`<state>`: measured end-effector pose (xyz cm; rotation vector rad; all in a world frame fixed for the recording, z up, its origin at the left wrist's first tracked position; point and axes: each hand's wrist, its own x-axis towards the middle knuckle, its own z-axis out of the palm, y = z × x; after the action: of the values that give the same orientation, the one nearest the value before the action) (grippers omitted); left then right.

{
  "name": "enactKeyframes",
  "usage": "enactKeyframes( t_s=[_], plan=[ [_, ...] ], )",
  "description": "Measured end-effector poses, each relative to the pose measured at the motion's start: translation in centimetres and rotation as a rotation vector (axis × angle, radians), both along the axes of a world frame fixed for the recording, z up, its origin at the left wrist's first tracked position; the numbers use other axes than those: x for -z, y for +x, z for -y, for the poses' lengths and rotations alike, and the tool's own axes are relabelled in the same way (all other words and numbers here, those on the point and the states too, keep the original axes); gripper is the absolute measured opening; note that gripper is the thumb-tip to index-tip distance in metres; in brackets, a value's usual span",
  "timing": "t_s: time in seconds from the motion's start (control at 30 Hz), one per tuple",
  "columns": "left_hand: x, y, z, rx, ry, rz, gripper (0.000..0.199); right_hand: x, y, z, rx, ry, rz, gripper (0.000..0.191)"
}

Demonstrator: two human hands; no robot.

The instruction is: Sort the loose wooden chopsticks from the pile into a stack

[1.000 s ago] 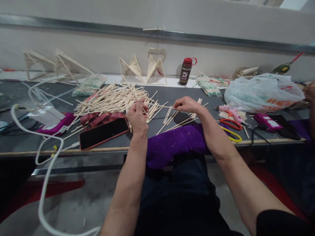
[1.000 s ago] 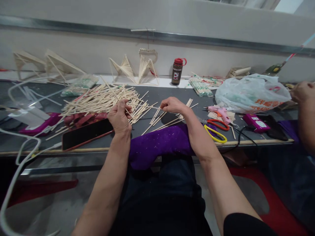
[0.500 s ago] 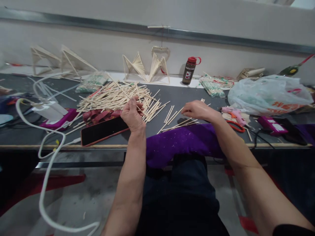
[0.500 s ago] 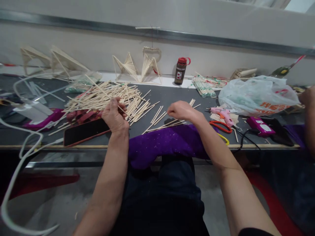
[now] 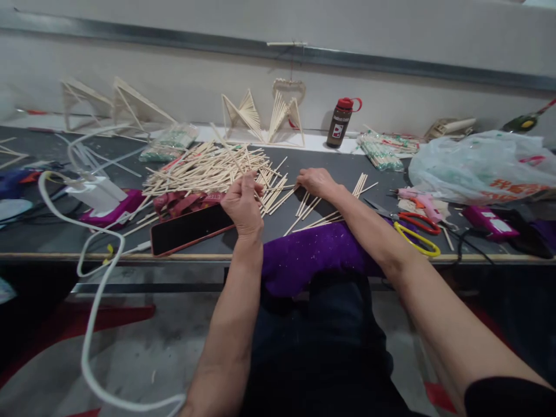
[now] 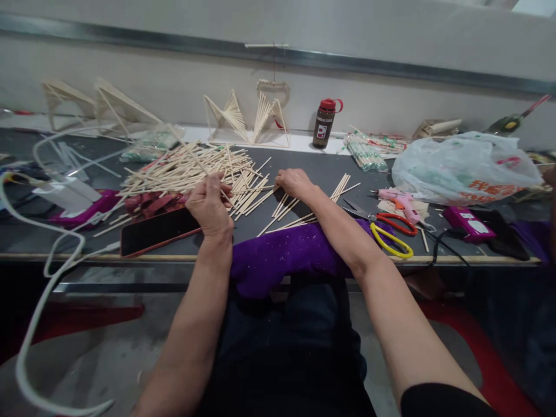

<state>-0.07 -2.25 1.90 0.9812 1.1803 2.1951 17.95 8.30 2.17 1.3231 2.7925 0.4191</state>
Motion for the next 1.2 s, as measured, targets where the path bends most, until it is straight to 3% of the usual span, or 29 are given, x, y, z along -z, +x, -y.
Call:
enactKeyframes(
  t_s=[0.17,0.33,0.47,0.57,0.7,0.83,1.0,1.2],
  plan=[
    [0.3,1.3,0.7,0.033,0.000,-0.159,0.024,-1.8,2.1,1.4,0.082,0.018,-0.120,0.029],
    [0.2,1.1,0.6,0.031,-0.001,-0.117,0.021,-3.8,7.0,6.3,0.058,-0.070,-0.128,0.027],
    [-0.1,1.2,0.5,0.039,-0.016,-0.105,0.020,-4.2,11.0,10.2,0.075,-0.169,-0.070,0.027],
    [-0.2,1.3,0.6,0.037,-0.019,-0.107,0.020,-3.9,12.3,11.1,0.093,-0.193,-0.072,0.025],
    [-0.2,1.4,0.7,0.030,-0.012,-0.118,0.021,-3.7,11.0,9.3,0.061,-0.121,-0.159,0.027],
    [-0.2,1.4,0.6,0.044,0.001,-0.126,0.021,-3.4,7.0,6.6,-0.004,-0.141,-0.160,0.025],
    [0.0,1.5,0.9,0.064,-0.017,-0.155,0.020,-2.0,2.6,4.5,0.005,-0.286,-0.058,0.017],
    [0.1,1.6,1.2,0.074,-0.024,-0.258,0.021,-0.6,0.7,2.9,0.064,-0.217,-0.208,0.020]
  ],
)
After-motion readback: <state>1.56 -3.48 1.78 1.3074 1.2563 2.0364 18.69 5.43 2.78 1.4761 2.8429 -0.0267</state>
